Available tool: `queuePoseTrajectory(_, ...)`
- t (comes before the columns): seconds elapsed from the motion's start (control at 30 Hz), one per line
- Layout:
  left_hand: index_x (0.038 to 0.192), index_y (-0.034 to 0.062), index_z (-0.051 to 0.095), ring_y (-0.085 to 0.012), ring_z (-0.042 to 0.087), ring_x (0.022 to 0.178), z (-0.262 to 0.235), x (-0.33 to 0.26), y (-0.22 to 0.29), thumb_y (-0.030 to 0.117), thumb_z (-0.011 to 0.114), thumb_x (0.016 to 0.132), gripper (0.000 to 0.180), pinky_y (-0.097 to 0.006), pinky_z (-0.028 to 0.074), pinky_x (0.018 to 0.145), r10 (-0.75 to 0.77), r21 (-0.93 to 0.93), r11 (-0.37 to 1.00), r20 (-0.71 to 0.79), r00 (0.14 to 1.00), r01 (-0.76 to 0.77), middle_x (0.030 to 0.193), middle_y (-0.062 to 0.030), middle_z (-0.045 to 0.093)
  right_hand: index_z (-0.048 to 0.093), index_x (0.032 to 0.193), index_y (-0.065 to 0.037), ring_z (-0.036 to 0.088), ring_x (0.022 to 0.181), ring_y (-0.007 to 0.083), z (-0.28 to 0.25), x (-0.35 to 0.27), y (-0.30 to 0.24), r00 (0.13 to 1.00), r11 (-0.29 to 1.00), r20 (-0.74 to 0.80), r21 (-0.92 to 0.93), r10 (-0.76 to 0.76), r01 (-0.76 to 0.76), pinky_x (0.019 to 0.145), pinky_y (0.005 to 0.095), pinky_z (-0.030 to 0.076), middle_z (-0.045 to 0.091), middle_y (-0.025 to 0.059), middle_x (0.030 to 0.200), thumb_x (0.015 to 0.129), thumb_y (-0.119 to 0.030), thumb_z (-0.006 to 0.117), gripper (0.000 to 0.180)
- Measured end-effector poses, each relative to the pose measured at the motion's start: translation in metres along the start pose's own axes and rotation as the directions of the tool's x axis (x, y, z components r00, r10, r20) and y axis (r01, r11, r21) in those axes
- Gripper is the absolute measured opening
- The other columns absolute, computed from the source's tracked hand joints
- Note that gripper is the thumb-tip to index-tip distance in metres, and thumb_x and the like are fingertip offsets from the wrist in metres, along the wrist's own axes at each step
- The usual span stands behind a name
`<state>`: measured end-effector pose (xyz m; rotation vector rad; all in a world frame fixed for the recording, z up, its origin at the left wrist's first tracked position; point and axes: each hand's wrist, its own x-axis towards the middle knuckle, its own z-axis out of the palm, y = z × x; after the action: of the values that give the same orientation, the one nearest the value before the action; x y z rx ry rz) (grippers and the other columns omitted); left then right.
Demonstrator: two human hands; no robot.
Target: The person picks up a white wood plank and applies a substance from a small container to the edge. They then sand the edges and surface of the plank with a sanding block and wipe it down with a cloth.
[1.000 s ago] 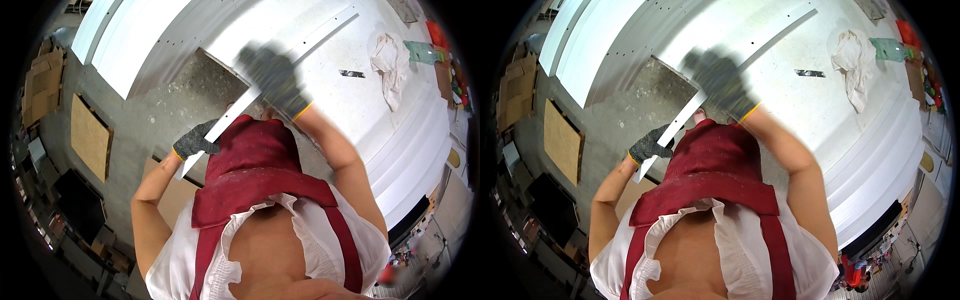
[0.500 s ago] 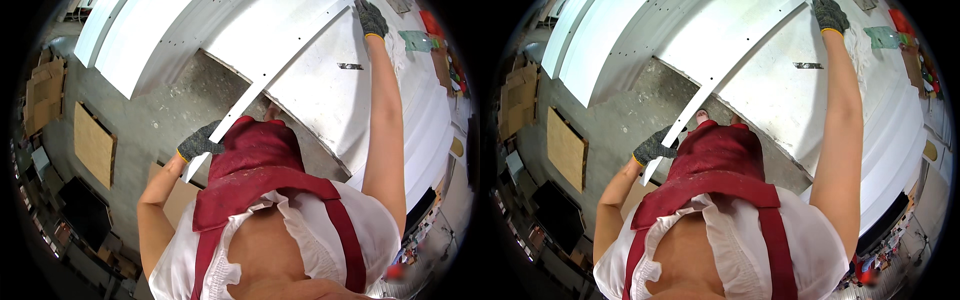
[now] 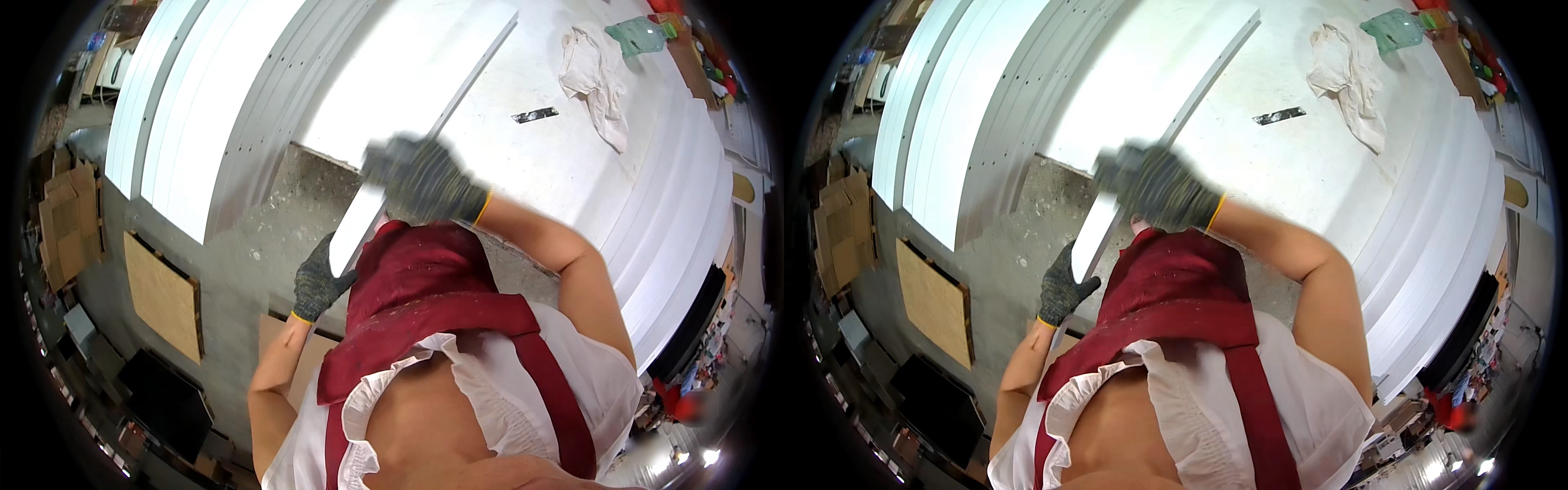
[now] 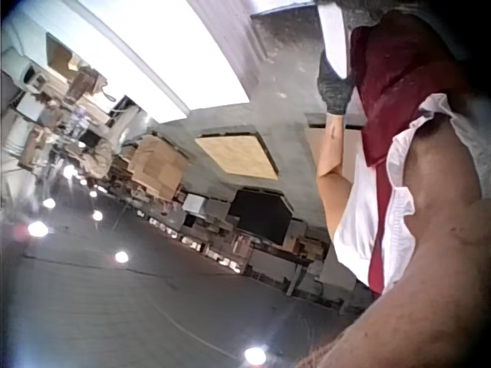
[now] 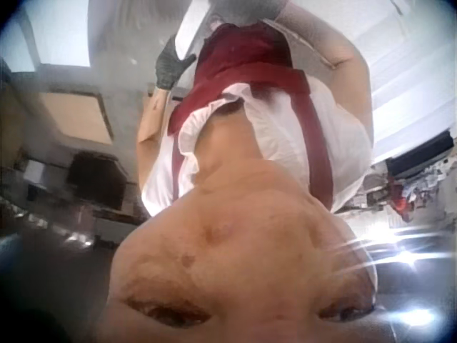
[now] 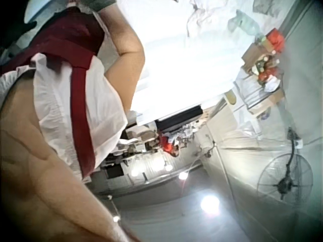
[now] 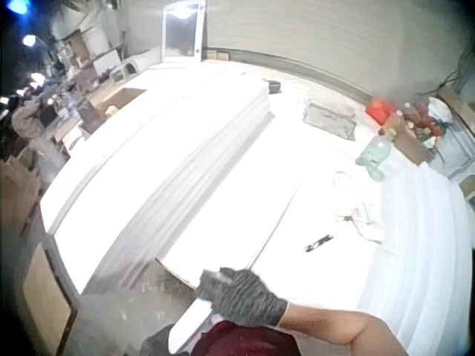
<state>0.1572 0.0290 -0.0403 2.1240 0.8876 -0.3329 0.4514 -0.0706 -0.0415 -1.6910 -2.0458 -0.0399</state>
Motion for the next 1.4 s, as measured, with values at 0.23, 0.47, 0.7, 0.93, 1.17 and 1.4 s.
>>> queuePoseTrajectory(0.23, 0.14, 0.0093, 0.044, -0.0369, 0.061, 0.111, -0.004, 0.006, -0.02, 0.024, 0.081, 0.067, 0.084, -0.044, 0.051, 0.093, 0.037, 0.07, 0.997, -0.023, 0.999, -0.036, 0.124, -0.0198, 0.061, 0.066, 0.123, -0.018, 0.057, 0.117, 0.0364, -0.099, -0.027, 0.285, 0.533, 0.435, -0.378, -0.317, 0.757, -0.843, 0.101, 0.0458, 0.044, 0.059, 0.0132, 0.135, 0.098, -0.04, 0.044, 0.04)
queuePoseTrajectory(0.47, 0.143, 0.009, 0.04, -0.037, 0.059, 0.114, 0.001, 0.007, -0.016, 0.025, 0.081, 0.068, 0.087, -0.044, 0.049, 0.095, 0.057, 0.125, 0.991, -0.037, 0.998, -0.052, 0.129, -0.0197, 0.057, 0.058, 0.13, -0.006, 0.063, 0.103, 0.0252, -0.032, 0.002, 0.135, 0.962, 0.95, -0.267, -0.282, 0.058, -0.135, 0.093, 0.0439, 0.05, 0.062, 0.01, 0.123, 0.093, -0.014, 0.058, 0.038)
queuePoseTrajectory(0.7, 0.145, 0.0061, 0.037, -0.0363, 0.055, 0.121, 0.001, 0.01, -0.01, 0.023, 0.082, 0.066, 0.092, -0.043, 0.047, 0.099, 0.006, 0.158, 0.987, 0.012, 1.0, -0.008, 0.134, -0.02, 0.054, 0.053, 0.135, -0.017, 0.063, 0.097, 0.025, 0.001, 0.035, 0.047, 0.832, 0.917, 0.437, 0.036, 0.342, -0.396, 0.071, 0.0425, 0.054, 0.062, 0.0115, 0.111, 0.091, -0.022, 0.058, 0.045)
queuePoseTrajectory(0.93, 0.145, 0.0096, 0.038, -0.0363, 0.06, 0.114, -0.004, 0.012, -0.002, 0.022, 0.081, 0.069, 0.088, -0.044, 0.05, 0.094, 0.013, 0.162, 0.987, -0.004, 1.0, -0.012, 0.131, -0.0187, 0.057, 0.065, 0.107, -0.02, 0.06, 0.104, 0.0387, -0.111, -0.012, 0.291, 0.495, 0.347, -0.291, -0.435, 0.819, -0.831, 0.085, 0.0548, 0.047, 0.062, 0.0105, 0.12, 0.094, -0.037, 0.047, 0.028)
queuePoseTrajectory(1.17, 0.145, 0.0104, 0.038, -0.0358, 0.059, 0.116, 0.001, 0.013, -0.014, 0.023, 0.081, 0.069, 0.089, -0.044, 0.049, 0.095, 0.069, 0.16, 0.985, -0.014, 0.998, -0.065, 0.133, -0.0187, 0.056, 0.062, 0.125, -0.029, 0.058, 0.104, 0.0342, -0.057, -0.01, 0.232, 0.689, 0.572, -0.459, -0.386, 0.561, -0.723, 0.086, 0.0515, 0.047, 0.059, 0.007, 0.131, 0.092, -0.034, 0.055, 0.035)
queuePoseTrajectory(1.4, 0.145, 0.008, 0.037, -0.0355, 0.057, 0.119, 0.0, 0.012, -0.009, 0.024, 0.084, 0.066, 0.093, -0.042, 0.048, 0.098, 0.032, 0.146, 0.989, 0.002, 0.999, -0.032, 0.134, -0.0191, 0.055, 0.053, 0.139, -0.025, 0.058, 0.115, 0.0189, -0.026, 0.009, 0.11, 0.817, 0.691, 0.061, -0.572, 0.574, -0.443, 0.092, 0.036, 0.048, 0.05, -0.001, 0.146, 0.092, -0.033, 0.06, 0.048)
